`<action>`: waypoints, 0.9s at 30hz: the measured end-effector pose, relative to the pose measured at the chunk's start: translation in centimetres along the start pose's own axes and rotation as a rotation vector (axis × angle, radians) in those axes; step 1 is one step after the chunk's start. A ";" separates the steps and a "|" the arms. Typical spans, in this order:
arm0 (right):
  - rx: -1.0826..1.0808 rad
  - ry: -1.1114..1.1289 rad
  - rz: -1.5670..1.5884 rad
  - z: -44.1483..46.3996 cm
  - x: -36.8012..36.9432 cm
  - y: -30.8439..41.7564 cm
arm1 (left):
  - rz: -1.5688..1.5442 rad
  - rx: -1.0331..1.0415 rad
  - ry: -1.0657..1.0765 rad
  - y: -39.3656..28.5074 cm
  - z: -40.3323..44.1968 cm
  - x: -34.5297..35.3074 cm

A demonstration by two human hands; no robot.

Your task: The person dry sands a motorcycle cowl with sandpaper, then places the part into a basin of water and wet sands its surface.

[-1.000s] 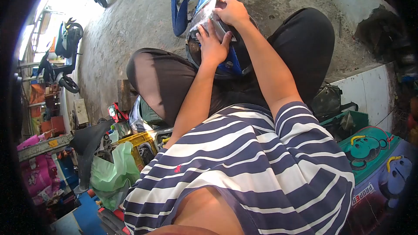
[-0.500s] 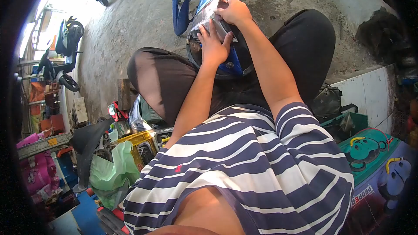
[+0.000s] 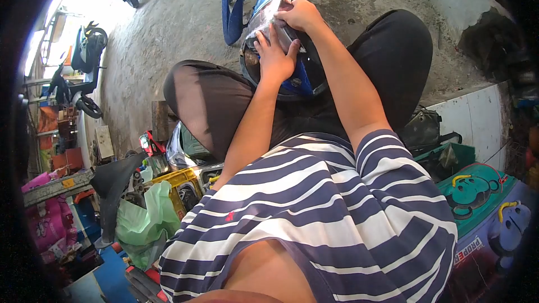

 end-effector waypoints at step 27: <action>-0.019 -0.165 0.061 -0.7 0.0 0.5 | -0.005 -0.008 0.017 -0.1 0.1 -0.1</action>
Point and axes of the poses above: each hand's wrist, its own z-axis towards the middle knuckle, its own x-axis out of the palm, y = z × x, the point moved 1 cm from there along z, towards the middle knuckle, and after that the axes turned 2 degrees about z, right-handed, at the moved point
